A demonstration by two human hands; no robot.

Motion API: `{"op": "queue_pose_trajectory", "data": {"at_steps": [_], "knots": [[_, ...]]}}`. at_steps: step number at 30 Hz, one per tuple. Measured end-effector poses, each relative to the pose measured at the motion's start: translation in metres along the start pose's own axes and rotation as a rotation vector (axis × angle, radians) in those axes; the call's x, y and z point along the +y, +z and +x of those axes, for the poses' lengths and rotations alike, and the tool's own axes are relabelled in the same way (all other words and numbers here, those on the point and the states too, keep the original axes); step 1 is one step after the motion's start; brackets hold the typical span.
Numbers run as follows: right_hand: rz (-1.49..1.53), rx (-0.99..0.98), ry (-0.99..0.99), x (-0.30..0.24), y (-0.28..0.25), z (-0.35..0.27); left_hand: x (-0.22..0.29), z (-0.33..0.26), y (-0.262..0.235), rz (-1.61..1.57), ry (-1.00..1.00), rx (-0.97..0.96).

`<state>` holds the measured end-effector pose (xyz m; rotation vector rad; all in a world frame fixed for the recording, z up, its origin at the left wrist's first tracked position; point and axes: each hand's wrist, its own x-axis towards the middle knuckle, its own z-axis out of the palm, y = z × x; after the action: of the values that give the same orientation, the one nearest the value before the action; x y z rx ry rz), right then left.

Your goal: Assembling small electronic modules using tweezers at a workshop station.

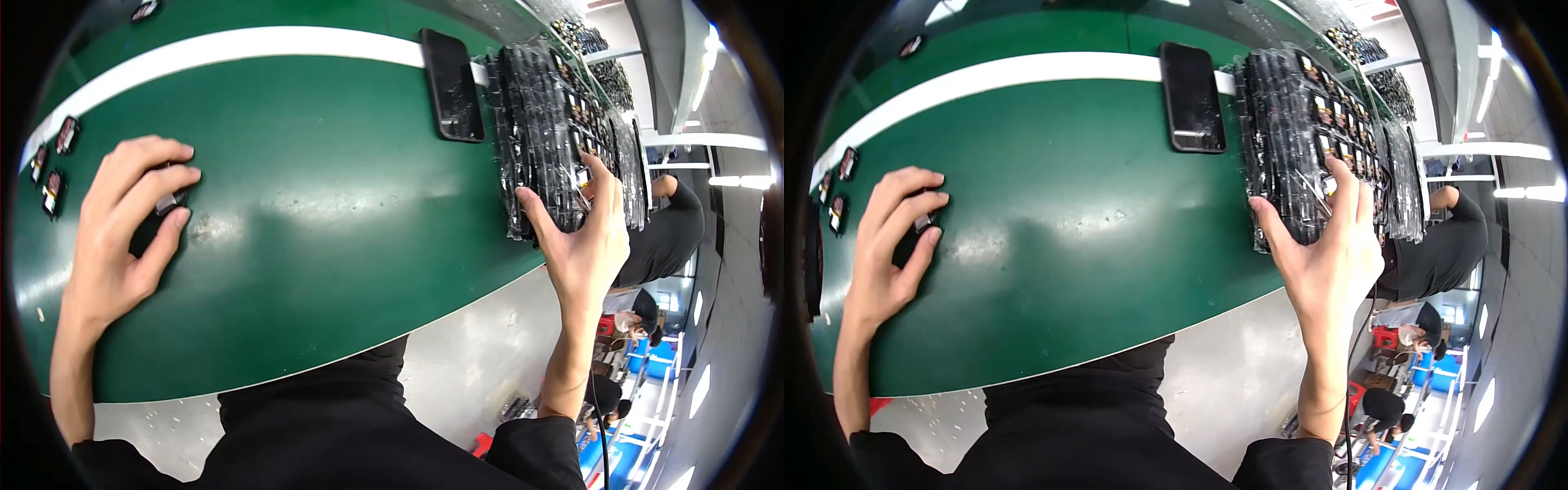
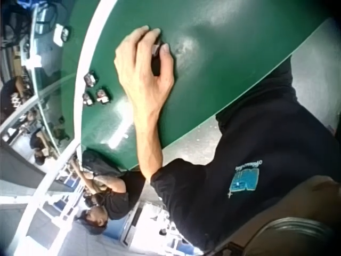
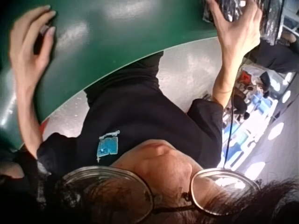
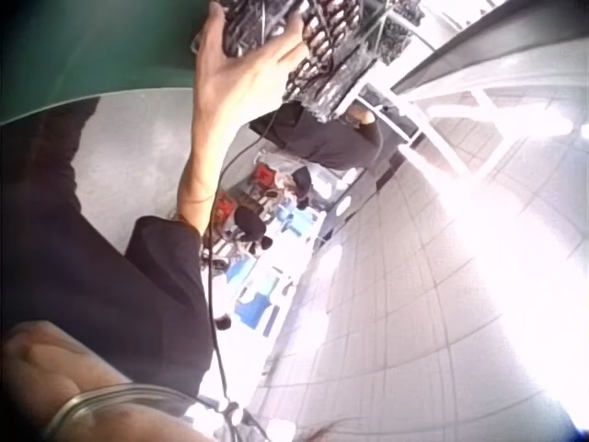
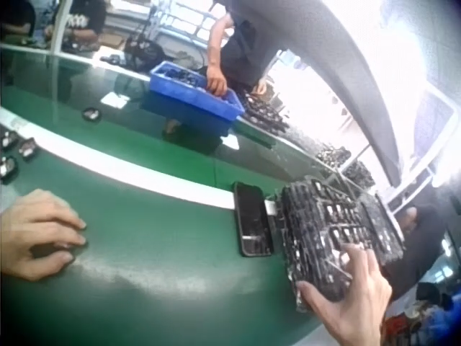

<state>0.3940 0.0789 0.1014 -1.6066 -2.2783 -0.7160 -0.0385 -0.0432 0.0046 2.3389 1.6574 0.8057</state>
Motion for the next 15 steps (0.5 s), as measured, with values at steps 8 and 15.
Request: {"op": "queue_pose_trajectory", "data": {"at_steps": [8,15], "knots": [[0.819,0.217,0.440,0.065,-0.032,-0.073,0.067,0.039,0.000,0.138,0.243,0.053],[1.400,0.329,0.889,0.086,0.025,-0.156,0.241,0.184,0.064,0.106,0.645,0.029]]}}
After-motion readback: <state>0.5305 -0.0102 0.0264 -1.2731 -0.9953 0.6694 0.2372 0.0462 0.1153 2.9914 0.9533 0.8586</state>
